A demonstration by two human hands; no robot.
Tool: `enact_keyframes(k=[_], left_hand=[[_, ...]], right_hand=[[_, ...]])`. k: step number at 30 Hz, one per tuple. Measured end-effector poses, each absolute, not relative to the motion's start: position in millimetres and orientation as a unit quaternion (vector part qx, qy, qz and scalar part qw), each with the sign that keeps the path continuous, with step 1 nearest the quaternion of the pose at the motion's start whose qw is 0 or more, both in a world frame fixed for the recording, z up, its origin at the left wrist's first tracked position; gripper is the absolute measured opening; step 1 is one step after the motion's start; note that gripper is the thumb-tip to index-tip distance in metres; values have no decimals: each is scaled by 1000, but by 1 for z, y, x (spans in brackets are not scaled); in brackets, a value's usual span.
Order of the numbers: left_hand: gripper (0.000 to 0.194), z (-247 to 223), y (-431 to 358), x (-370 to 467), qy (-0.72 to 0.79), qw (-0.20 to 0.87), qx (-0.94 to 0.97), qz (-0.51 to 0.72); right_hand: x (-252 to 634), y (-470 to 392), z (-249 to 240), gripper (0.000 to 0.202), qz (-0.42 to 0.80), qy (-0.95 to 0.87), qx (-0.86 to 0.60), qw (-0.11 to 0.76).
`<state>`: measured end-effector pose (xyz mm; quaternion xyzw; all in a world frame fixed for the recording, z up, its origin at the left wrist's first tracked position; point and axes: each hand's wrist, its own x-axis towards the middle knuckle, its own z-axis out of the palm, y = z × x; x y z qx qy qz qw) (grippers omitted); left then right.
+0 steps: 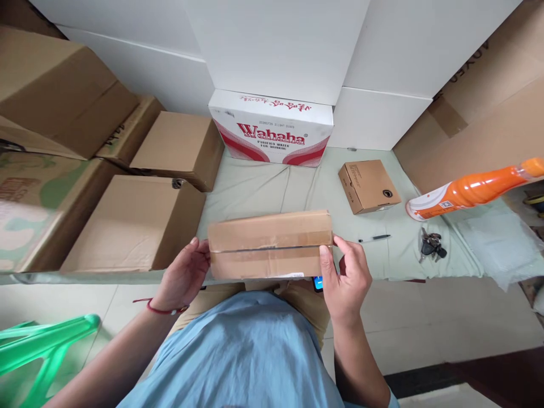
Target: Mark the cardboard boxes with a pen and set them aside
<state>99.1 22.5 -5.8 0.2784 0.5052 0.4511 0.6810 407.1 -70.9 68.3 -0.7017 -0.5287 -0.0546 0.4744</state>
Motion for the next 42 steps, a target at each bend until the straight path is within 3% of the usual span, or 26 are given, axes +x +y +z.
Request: enact_keyframes(k=[4,7,10,15,18,22,25,28,31,34,39,42], left_hand=[[50,5,17,99,495,635,314,503],[51,18,14,101,465,661,315,499],[57,32,10,103,425,702,317,475],[55,45,6,106,398,672,395,483],[49,47,7,109,389,668,414,480],[45,44,10,113,399,660,422,477],[42,40,11,114,432,592,459,502],[41,36,10,110,438,545,484,526],[42,32,7,103,406,596,464,515],[46,29,6,97,427,597,437,520],[45,23,9,97,488,570,371,546],[44,19,4,98,492,540,392,559]], right_hand=[[417,-71,51,36,61,-455,-745,484],[428,-74,34,48,166,-429,-743,487],[440,-82,21,60,286,-396,-707,512],[456,-101,13,90,471,-382,-611,508],[459,-107,12,95,450,-377,-629,510],[459,-106,9,82,337,-382,-675,533],[459,-104,6,68,262,-390,-715,518],[457,-102,4,55,287,-384,-716,507],[452,-100,4,50,382,-384,-669,509],[444,-100,8,58,453,-419,-602,506],[425,-97,18,96,480,-499,-535,485],[421,-89,21,90,433,-519,-574,462]])
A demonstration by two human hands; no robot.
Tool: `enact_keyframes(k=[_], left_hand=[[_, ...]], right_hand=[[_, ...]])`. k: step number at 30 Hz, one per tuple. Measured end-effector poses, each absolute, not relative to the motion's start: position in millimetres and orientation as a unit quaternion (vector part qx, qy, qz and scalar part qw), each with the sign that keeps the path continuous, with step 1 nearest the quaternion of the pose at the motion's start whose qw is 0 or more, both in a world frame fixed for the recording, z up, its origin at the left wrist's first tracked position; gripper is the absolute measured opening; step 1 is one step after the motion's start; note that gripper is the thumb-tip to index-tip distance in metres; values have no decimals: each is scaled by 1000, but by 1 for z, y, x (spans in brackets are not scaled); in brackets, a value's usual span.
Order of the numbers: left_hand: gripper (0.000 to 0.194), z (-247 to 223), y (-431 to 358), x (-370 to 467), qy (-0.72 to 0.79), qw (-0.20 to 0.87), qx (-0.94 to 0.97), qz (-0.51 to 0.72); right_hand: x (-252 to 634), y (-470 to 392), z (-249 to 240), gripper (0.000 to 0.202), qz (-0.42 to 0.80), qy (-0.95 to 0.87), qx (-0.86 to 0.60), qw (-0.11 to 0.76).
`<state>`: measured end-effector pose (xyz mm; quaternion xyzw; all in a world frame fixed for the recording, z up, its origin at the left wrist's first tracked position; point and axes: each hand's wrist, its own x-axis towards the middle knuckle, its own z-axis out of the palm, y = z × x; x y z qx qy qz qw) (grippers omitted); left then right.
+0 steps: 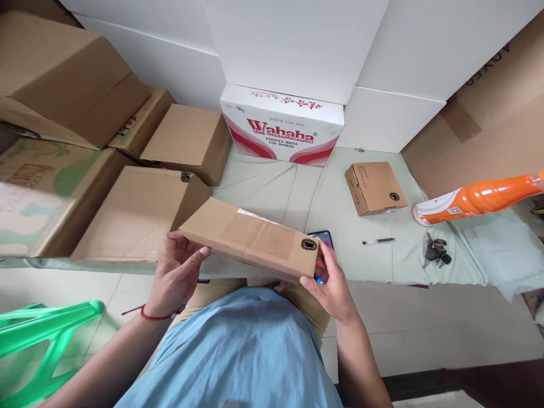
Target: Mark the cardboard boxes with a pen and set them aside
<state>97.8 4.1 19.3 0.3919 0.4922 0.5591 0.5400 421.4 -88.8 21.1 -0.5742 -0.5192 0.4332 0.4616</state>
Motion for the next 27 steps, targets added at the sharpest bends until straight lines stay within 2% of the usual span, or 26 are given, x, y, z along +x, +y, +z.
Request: enact_keyframes(k=[3,5,9,11,13,16,19,24,27], left_hand=[[38,16,-11,88,483,500,447,563],[29,15,-24,76,484,481,510,524],[22,17,-43,48,417,469,719,297],[21,18,-49,36,354,472,775,226],[17,21,-51,25,363,446,778,254],[11,25,-44,14,483,352,722,348],[4,28,-29,15,521,280,709,384],[71,26,-9,46,333,274,850,303],[96,25,-5,64,248,288,900,211]], right_hand=[[426,-71,21,71,370,-538,-610,448],[430,-53,19,65,351,-551,-612,446],[429,-15,2,65,299,-595,-619,416],[429,-4,-6,65,262,-610,-630,404],[434,-2,-11,58,236,-575,-654,431],[457,-12,-13,38,232,-412,-694,544],[484,-29,-10,39,270,-283,-669,632],[505,-54,-3,48,282,-249,-669,641],[519,-65,1,48,279,-216,-680,643]])
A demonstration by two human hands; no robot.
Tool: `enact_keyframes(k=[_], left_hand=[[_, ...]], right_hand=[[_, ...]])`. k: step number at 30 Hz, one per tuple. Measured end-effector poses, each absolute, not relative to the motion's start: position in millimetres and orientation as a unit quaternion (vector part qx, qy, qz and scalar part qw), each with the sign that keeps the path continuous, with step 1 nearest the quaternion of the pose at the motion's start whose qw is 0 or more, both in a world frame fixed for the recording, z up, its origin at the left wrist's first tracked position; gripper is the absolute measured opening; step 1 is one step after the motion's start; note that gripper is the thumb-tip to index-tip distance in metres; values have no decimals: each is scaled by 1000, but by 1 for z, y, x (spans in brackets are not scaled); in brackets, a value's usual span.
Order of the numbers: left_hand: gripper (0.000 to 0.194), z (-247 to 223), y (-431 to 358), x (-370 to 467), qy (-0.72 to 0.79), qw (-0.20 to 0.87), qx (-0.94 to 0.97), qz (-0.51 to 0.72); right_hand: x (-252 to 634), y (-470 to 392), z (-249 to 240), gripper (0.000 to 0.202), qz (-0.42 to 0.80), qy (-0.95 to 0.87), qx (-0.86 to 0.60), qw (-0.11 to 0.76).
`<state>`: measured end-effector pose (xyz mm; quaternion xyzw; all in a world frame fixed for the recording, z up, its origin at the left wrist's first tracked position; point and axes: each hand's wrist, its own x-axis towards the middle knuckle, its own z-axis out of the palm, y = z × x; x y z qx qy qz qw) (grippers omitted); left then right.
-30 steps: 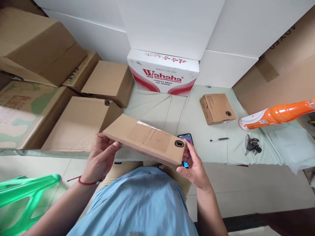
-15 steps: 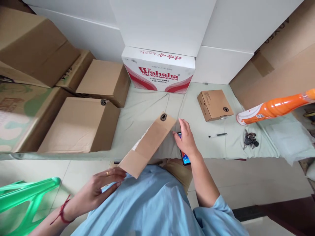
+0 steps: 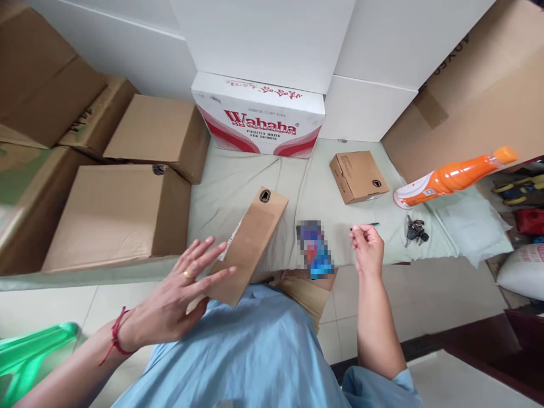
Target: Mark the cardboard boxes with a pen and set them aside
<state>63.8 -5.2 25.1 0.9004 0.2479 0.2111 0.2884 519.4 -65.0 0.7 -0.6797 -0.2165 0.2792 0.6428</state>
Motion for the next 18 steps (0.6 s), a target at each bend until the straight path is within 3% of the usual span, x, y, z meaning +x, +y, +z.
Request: enact_keyframes(k=[4,14,18], left_hand=[[105,24,-6,77,203,333,900,196],[84,18,-20,98,252,276,901,218],[76,30,-17,110,242,282,906,203]], right_hand=[[551,-73,12,56,320,-176,-678,638],[561,-61,12,33,404,-149,-643,634],[561,-61,7,47,388,-167,-658,623]])
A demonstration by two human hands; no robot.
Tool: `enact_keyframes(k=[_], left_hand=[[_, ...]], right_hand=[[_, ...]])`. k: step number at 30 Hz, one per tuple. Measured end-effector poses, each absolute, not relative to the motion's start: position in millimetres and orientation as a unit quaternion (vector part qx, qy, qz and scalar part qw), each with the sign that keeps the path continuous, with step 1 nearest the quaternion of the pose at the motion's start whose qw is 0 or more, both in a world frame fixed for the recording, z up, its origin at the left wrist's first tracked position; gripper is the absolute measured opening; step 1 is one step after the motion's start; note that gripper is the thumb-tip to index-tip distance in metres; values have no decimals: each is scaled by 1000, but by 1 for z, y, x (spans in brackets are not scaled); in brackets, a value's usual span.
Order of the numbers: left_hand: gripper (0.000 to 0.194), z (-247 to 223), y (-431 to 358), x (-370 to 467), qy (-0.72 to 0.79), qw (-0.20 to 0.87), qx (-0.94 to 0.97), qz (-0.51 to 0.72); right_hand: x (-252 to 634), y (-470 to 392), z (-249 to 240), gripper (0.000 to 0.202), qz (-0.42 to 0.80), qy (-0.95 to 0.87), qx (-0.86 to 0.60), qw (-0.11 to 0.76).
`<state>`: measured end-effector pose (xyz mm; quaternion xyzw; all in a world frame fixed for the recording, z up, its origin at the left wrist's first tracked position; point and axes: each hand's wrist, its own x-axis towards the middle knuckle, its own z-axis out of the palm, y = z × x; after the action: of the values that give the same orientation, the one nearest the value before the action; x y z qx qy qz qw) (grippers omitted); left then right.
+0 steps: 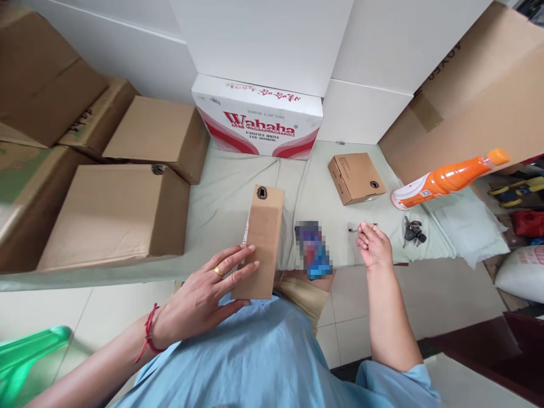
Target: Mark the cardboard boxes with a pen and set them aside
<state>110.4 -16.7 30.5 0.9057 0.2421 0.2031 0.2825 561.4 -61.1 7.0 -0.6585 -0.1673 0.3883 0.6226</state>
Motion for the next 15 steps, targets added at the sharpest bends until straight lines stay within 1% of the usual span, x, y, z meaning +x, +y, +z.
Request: enact_keyframes(k=[5,8,10,12,13,15], left_hand=[[84,40,-9,119,234,281,896,253],[80,41,-3,121,238,263,889,290],[73,42,3,122,236,249,889,302],[60,43,10,123,227,233,894,309],[53,44,13,124,220,222,897,312],[41,43,21,128,205,195,906,315]], right_hand=[[578,-68,7,74,337,-207,-723,566],[589,-70,3,76,292,-235,-778,505],[596,-70,-2,71,251,-258,-819,448],[603,-70,-6,64,206,-294,-856,371],[606,-69,-7,58,185,-317,-871,325],[610,-67,-9,36,152,-368,-889,226]])
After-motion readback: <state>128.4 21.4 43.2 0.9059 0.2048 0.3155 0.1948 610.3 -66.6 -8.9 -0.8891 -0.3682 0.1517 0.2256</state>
